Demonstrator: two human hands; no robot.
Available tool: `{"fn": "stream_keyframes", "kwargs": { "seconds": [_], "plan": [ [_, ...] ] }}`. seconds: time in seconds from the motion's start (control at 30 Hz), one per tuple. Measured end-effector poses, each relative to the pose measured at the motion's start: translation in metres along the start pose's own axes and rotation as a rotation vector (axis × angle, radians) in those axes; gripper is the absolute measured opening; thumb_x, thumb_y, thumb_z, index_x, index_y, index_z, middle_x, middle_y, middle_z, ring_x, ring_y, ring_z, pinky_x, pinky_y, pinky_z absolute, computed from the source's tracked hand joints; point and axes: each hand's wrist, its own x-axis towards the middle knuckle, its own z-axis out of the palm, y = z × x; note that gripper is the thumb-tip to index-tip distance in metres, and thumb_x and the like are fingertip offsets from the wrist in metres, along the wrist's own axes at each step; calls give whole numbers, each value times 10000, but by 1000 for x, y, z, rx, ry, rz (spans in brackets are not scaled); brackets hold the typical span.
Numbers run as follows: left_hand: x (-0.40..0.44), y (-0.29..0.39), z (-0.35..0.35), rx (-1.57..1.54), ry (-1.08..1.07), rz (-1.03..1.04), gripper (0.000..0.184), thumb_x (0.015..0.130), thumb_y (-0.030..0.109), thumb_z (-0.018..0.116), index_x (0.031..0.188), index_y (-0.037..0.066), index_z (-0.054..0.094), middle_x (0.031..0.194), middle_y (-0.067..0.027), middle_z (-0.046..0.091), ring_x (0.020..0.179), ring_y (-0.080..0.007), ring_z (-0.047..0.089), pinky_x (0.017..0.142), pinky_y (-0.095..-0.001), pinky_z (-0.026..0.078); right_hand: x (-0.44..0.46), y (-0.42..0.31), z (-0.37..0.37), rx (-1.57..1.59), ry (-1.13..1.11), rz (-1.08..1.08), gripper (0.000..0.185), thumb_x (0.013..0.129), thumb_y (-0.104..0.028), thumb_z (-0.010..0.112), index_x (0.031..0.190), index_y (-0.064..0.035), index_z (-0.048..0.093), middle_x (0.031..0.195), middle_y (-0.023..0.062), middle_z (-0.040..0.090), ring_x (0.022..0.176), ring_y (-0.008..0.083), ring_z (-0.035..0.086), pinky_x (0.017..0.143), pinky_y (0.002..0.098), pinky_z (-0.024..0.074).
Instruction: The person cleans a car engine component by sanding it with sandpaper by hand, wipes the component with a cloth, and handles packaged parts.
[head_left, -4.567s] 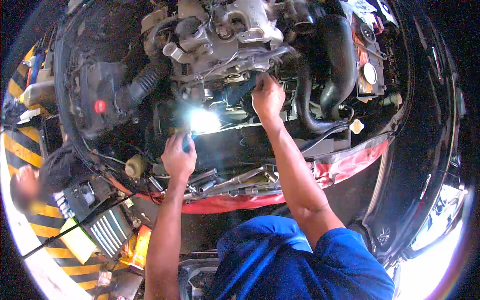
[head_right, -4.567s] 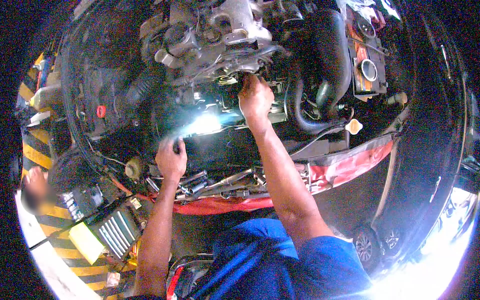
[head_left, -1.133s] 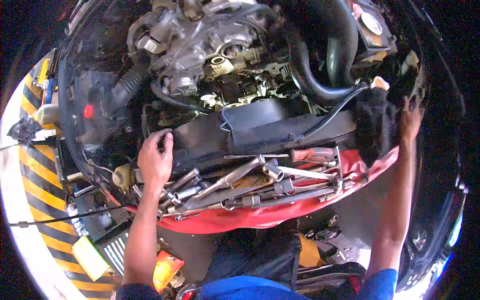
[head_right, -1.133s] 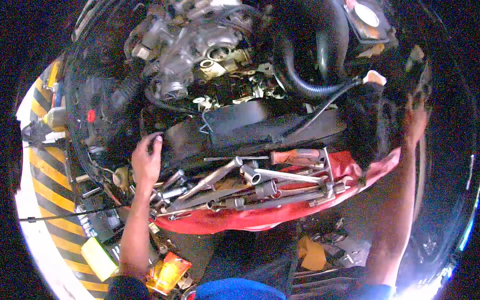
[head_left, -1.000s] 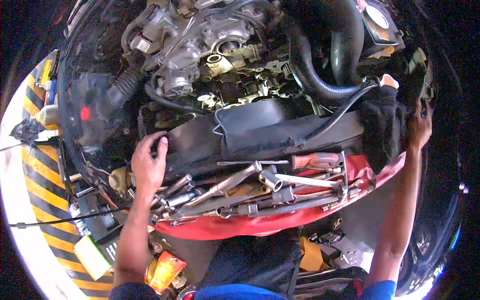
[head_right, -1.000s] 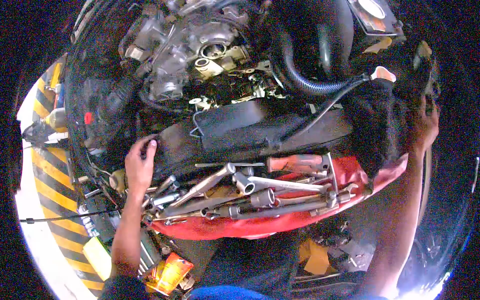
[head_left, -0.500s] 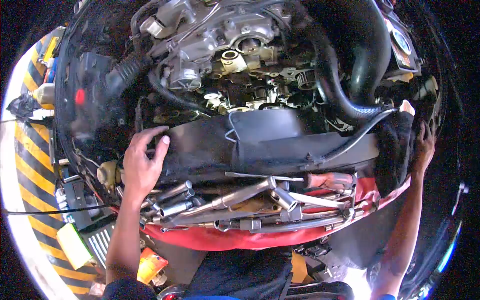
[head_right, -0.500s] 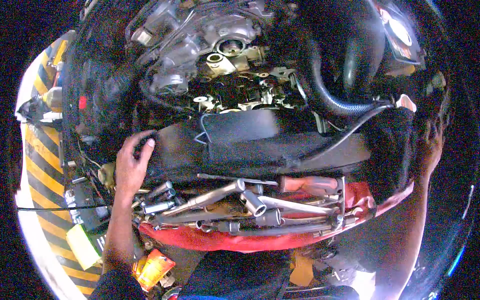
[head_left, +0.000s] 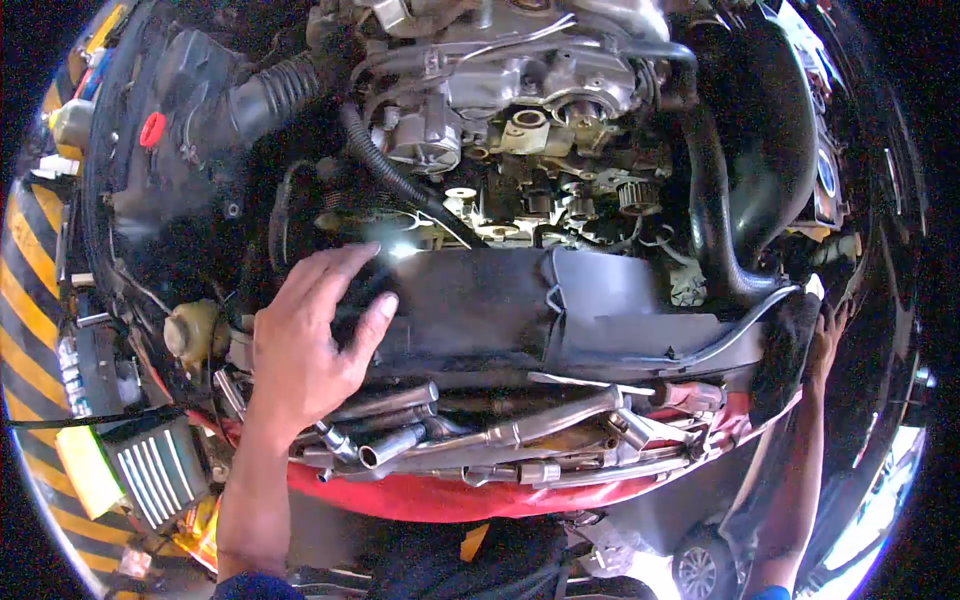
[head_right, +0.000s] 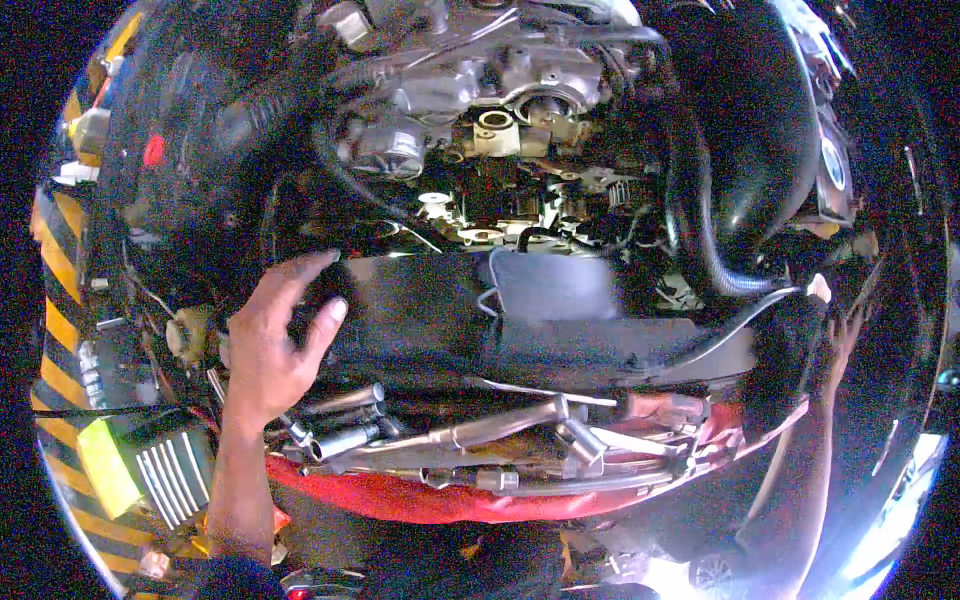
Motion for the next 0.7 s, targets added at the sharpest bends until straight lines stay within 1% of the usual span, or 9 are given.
{"fn": "stream_keyframes", "kwargs": {
  "seconds": [0.07,0.1,0.2,0.4,0.47,0.53,0.57,0.63,0.7],
  "plan": [
    [0,0,-2,-15,-10,-22,365,811,248,652,1103,42,577,1063,-145,601,986,-310,582,827,-376,485,6,53,20,-80,-74,33,409,936,-236,400,1276,-26,488,1494,193,167,1395,314,128,1128,380,130],
    [0,-3,-1,3,20,17,372,805,254,658,1096,41,571,1058,-136,602,974,-304,585,806,-374,496,6,43,20,-61,-36,78,410,928,-244,418,1252,-13,517,1495,194,164,1397,307,121,1130,366,114],
    [-1,-3,-4,-41,-14,-25,376,816,224,644,1154,74,578,1106,-166,599,1041,-333,574,903,-395,450,10,17,10,147,-62,257,404,912,-260,452,1232,-36,554,1480,197,194,1353,352,202,1110,387,169],
    [1,-7,-5,-79,-30,-77,404,790,212,665,1162,83,573,1124,-142,600,1060,-326,560,916,-393,442,23,-34,-15,-438,-248,164,415,887,-295,489,1230,-76,570,1458,207,227,1298,378,259,1068,420,239],
    [3,-7,-6,-93,-35,-72,411,788,211,666,1167,84,570,1130,-141,598,1064,-328,557,921,-394,438,26,-45,-21,-484,-270,169,419,879,-307,502,1230,-89,575,1450,211,238,1279,387,278,1054,431,262],
    [5,-6,-6,-50,-1,-38,386,784,257,674,1108,67,585,1102,-121,607,1021,-302,575,851,-377,476,27,-46,-18,-436,-292,296,461,828,-329,549,1243,-129,569,1427,218,262,1273,390,272,998,477,323],
    [7,-5,-6,-29,19,-14,381,781,280,678,1079,58,593,1089,-111,612,1000,-290,584,816,-368,495,33,-47,-16,-429,-345,354,460,828,-324,548,1243,-126,568,1421,221,280,1287,392,266,1014,473,313],
    [10,1,-9,-19,-5,-48,377,781,275,676,1081,62,596,1086,-110,613,999,-292,581,827,-371,487,31,-48,-16,-490,-274,349,448,822,-318,564,1233,-144,578,1418,227,304,1319,396,253,1069,464,256],
    [11,10,-12,0,-24,-85,369,781,268,670,1085,68,603,1078,-112,614,1004,-304,571,844,-379,470,33,-50,-18,-467,-147,228,514,815,-382,599,1281,-176,535,1457,238,232,1344,394,218,1099,462,203]
  ]
}}
